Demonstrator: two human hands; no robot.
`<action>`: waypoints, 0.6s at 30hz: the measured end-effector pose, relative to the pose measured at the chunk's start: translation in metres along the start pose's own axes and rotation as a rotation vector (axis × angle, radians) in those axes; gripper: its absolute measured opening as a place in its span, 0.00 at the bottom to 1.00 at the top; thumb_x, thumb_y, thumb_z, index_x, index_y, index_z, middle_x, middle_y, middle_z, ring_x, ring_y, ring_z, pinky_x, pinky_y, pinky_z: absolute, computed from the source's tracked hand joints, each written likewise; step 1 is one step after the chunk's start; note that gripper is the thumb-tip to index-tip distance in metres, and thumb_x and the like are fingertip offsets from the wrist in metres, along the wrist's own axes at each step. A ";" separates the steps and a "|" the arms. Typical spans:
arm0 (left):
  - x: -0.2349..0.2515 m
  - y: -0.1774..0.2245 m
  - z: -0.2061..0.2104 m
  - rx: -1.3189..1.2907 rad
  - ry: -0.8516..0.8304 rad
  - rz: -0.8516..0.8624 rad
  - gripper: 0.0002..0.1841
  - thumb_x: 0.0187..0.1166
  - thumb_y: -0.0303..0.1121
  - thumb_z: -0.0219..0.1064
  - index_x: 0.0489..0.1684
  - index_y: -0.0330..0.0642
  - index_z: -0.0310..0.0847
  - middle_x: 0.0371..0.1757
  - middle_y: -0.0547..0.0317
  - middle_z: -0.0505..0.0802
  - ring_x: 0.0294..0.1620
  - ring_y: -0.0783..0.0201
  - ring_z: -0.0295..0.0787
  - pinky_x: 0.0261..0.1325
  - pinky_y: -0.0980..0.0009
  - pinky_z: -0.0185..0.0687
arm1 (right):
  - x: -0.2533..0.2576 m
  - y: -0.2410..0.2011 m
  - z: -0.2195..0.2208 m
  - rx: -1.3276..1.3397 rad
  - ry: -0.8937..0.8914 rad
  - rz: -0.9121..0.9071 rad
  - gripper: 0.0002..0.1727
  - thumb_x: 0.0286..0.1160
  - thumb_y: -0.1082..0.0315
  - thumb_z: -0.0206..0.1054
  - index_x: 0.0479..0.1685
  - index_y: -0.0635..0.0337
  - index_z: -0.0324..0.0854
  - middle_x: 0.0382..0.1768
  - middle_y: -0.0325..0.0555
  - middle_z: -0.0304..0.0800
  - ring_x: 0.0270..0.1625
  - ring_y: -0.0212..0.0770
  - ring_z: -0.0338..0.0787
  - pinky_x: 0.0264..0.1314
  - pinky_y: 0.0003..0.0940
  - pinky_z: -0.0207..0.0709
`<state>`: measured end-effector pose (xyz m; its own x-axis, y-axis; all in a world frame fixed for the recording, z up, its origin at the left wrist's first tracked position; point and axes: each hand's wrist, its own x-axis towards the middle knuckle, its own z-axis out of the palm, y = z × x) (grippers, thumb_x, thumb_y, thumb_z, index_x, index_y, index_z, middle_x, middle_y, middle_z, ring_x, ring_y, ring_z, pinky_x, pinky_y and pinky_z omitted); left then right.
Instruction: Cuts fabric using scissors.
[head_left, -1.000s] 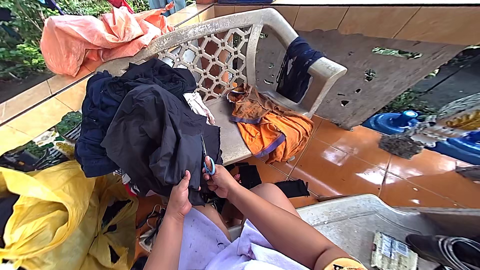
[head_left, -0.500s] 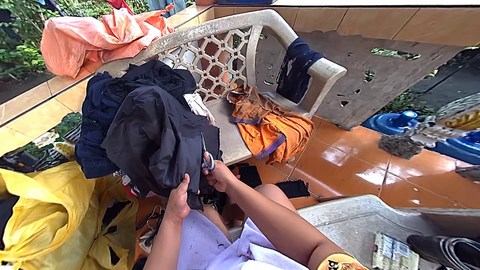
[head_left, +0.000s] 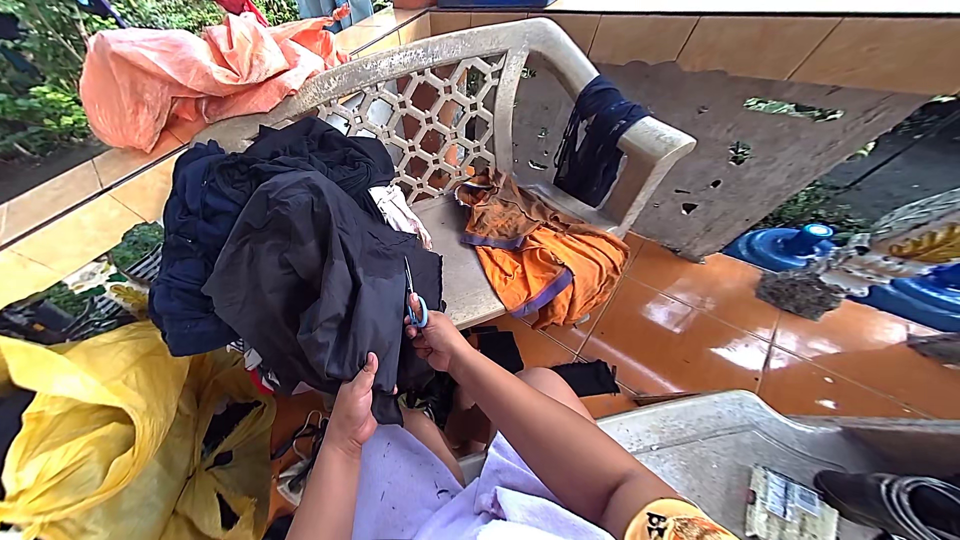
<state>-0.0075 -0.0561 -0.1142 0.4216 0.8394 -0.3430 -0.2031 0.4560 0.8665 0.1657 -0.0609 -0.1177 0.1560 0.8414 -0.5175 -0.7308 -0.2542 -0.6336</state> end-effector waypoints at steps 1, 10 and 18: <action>-0.001 0.000 0.000 -0.002 -0.006 -0.004 0.14 0.94 0.34 0.46 0.56 0.39 0.76 0.38 0.55 0.92 0.32 0.68 0.91 0.37 0.73 0.90 | 0.002 -0.002 0.000 0.019 0.004 0.000 0.26 0.93 0.46 0.48 0.29 0.55 0.71 0.11 0.31 0.67 0.06 0.22 0.55 0.08 0.16 0.48; -0.004 0.003 -0.004 -0.002 0.005 -0.005 0.13 0.94 0.34 0.46 0.56 0.40 0.76 0.38 0.56 0.92 0.32 0.68 0.91 0.37 0.73 0.90 | 0.009 -0.007 0.005 0.029 0.057 -0.044 0.23 0.94 0.49 0.49 0.32 0.56 0.71 0.12 0.32 0.67 0.07 0.23 0.55 0.07 0.17 0.48; -0.006 0.002 -0.011 -0.021 -0.013 -0.019 0.13 0.93 0.34 0.46 0.54 0.39 0.76 0.38 0.55 0.93 0.31 0.68 0.91 0.37 0.73 0.91 | 0.019 -0.018 0.003 0.111 0.063 -0.024 0.27 0.92 0.42 0.46 0.32 0.56 0.71 0.12 0.32 0.68 0.06 0.23 0.56 0.07 0.17 0.50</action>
<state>-0.0204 -0.0572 -0.1145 0.4367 0.8267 -0.3548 -0.2137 0.4784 0.8517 0.1793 -0.0388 -0.1146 0.2133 0.8141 -0.5402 -0.7949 -0.1769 -0.5804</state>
